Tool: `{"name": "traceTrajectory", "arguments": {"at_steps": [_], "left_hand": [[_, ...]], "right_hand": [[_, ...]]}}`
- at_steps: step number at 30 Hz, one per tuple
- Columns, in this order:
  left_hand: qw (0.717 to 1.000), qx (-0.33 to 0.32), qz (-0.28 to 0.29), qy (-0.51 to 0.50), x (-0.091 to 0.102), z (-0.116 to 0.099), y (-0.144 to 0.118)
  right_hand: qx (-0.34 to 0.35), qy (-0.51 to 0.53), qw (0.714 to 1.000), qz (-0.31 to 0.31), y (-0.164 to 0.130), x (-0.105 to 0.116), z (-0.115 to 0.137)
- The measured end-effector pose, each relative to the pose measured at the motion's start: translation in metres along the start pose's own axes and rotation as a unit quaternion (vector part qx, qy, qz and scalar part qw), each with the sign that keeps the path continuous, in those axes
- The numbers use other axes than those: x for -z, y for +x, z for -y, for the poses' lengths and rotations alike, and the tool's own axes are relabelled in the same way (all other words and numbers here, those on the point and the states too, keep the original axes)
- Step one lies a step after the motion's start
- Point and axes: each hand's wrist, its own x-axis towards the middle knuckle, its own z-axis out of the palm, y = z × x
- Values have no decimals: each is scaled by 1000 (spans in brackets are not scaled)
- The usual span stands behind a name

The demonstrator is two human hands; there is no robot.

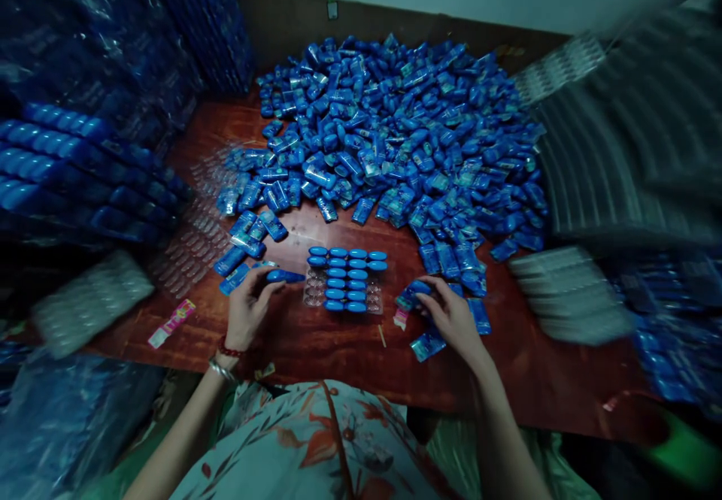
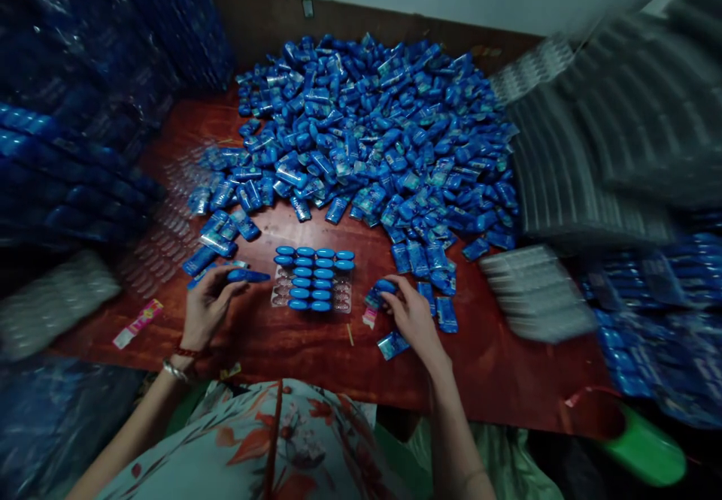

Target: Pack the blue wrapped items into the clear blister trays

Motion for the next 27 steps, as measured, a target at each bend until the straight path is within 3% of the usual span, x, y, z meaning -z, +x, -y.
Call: {"name": "traceTrajectory", "arguments": {"at_steps": [2,5,9,12,16,20,23,27], "left_hand": [[1000,-31,-5,-1,-10,3,-7],[993,-113,-3,38,-24,4,-3],[972,-212,28,93,-29,2,8],[950,-269,74,140,-28,-1,13],[928,-316,119,157,-29,1,19],[910,-337,157,182,-30,4,25],[885,-335,205,251,-30,-3,28],[839,-283,277,373,-37,-22,31]], "right_hand": [[52,40,997,-46,0,-13,9],[155,7,984,-83,5,-33,16],[246,-102,964,-28,11,-40,18],[284,-242,927,36,13,-34,27],[289,-372,875,115,18,-27,48],[262,-425,851,166,24,-24,63],[239,-449,845,165,23,-25,66],[232,-460,846,133,19,-31,65]]}}
